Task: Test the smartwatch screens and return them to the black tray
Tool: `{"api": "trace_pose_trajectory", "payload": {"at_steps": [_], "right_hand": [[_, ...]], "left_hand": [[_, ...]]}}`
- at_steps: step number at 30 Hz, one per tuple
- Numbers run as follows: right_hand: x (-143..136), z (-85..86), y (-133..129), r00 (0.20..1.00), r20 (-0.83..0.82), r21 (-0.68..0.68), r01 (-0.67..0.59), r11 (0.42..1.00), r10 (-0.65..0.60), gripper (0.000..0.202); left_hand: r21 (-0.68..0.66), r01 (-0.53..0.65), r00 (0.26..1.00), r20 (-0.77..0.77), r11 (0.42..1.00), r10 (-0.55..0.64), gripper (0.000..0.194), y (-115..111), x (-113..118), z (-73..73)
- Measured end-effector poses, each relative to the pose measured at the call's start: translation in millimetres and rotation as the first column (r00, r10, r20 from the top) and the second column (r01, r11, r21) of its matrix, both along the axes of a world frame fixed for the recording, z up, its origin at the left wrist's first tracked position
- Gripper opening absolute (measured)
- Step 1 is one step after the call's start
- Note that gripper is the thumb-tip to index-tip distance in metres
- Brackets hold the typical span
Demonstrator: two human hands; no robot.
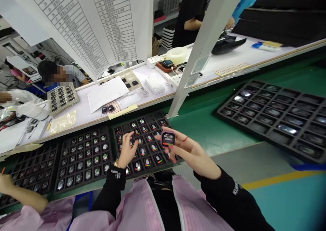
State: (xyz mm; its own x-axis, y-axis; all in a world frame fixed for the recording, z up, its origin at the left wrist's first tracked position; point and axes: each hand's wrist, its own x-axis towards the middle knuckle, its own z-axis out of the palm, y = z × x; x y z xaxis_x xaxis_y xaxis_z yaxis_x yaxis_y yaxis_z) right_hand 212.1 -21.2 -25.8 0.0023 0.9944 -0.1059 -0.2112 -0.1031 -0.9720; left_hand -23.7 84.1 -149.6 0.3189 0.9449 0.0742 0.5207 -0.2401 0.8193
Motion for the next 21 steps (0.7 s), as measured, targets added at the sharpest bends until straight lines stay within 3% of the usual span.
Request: {"api": "trace_pose_trajectory", "payload": {"at_steps": [4,9,11,13,15,17,18,20,21], "right_hand": [[-12.8,-10.2,14.6,0.999,0.005,-0.003,-0.032,0.999,0.032,0.073],[-22.9,-16.2,20.2,0.997,-0.071,0.051,-0.020,0.998,0.024,0.060],[-28.5,-16.1,21.9,0.996,-0.089,0.045,-0.021,0.999,0.025,0.057],[-33.7,-15.3,23.6,0.997,-0.080,0.023,-0.014,1.000,0.016,0.058],[-37.1,-14.6,25.2,0.998,-0.061,0.010,0.016,1.000,-0.015,0.059],[-38.6,-14.2,26.1,0.998,-0.053,0.005,0.022,1.000,-0.022,0.060],[-38.6,-14.1,26.2,0.998,-0.062,0.010,0.011,1.000,-0.011,0.059],[-38.3,-14.2,25.6,0.995,-0.102,0.031,-0.019,0.999,0.023,0.055],[-38.1,-14.4,25.1,0.991,-0.127,0.043,-0.032,0.999,0.037,0.053]], "left_hand": [[-0.041,-0.030,0.993,0.115,0.999,0.034,0.035,-35.4,-4.7,27.8],[-0.134,-0.123,0.974,0.174,0.983,0.146,0.030,-69.7,-18.2,34.0],[-0.203,-0.128,0.969,0.183,0.971,0.166,0.030,-80.7,-22.4,36.4],[-0.271,-0.091,0.969,0.198,0.958,0.148,0.030,-89.0,-24.3,48.0],[-0.314,0.021,0.968,0.245,0.949,0.059,0.028,-94.6,-23.4,72.6],[-0.299,0.247,0.931,0.336,0.922,-0.141,0.025,-99.3,-20.3,107.1],[-0.248,0.400,0.875,0.388,0.882,-0.288,0.025,-101.8,-18.3,125.1],[-0.119,0.663,0.710,0.413,0.739,-0.571,0.028,-108.5,-14.1,155.3],[-0.076,0.686,0.689,0.389,0.723,-0.612,0.030,-112.7,-12.1,165.4]]}}
